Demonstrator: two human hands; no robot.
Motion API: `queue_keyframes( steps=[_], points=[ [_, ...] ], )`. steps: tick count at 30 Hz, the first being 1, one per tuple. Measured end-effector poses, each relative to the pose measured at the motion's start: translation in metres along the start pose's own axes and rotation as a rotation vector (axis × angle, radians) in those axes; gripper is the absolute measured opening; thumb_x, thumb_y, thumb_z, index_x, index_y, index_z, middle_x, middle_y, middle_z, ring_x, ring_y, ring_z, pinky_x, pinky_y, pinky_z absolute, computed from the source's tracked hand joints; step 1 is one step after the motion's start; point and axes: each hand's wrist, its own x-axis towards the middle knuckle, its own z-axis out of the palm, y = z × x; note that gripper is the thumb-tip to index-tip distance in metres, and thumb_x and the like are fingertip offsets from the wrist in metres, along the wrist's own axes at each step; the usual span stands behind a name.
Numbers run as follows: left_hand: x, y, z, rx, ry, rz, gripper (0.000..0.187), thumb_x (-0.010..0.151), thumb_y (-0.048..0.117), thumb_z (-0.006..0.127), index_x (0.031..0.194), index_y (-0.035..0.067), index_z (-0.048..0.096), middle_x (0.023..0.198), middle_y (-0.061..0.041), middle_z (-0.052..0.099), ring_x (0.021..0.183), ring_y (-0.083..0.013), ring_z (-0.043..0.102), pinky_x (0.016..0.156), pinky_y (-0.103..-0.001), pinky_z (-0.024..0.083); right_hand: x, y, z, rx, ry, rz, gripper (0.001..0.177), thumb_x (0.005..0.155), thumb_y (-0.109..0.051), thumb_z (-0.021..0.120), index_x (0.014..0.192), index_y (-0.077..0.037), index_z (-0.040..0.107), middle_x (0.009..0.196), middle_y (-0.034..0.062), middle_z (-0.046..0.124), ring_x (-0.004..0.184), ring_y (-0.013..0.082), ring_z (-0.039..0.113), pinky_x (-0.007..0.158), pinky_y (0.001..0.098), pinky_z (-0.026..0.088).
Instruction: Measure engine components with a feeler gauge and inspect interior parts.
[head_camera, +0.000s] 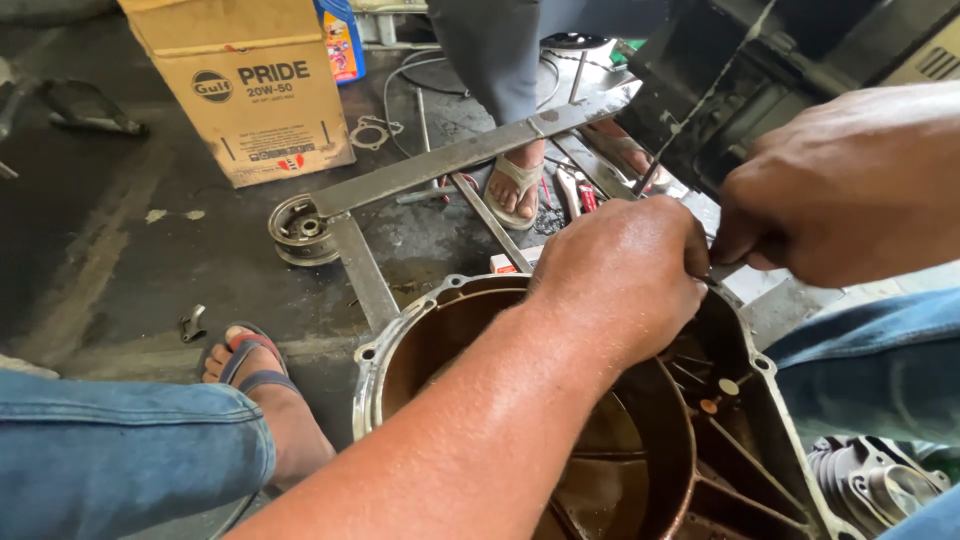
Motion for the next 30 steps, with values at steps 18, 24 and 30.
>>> queue_keyframes(
  steps=[18,24,30],
  points=[
    [0.000,0.002,0.001,0.029,0.015,-0.047,0.014,0.079,0.024,0.074,0.092,0.025,0.080,0.101,-0.004,0.076,0.101,-0.0251,0.071,0.090,-0.044,0.054,0.036,0.024,0.040,0.144,-0.023,0.036,0.032,0.089,-0.045,0.074,0.119,-0.047,0.083,0.110,-0.0143,0.082,0.109,0.0062,0.074,0.100,0.0307,0.056],
    [-0.004,0.008,0.006,0.109,0.037,0.038,0.015,0.083,0.014,0.067,0.096,0.017,0.075,0.096,-0.009,0.077,0.096,-0.0285,0.074,0.086,-0.047,0.057,0.034,0.024,0.054,0.121,0.048,0.015,0.029,0.084,-0.043,0.078,0.111,-0.049,0.086,0.109,-0.0178,0.082,0.110,0.0045,0.078,0.101,0.0310,0.057],
    [-0.003,0.004,0.013,0.113,0.113,0.103,0.015,0.082,0.013,0.067,0.094,0.015,0.076,0.095,-0.012,0.076,0.098,-0.0337,0.073,0.086,-0.048,0.056,0.018,0.012,0.055,0.132,0.112,0.007,0.036,0.083,-0.038,0.076,0.118,-0.046,0.082,0.115,-0.0172,0.081,0.113,0.0055,0.075,0.102,0.0317,0.058]
  ],
)
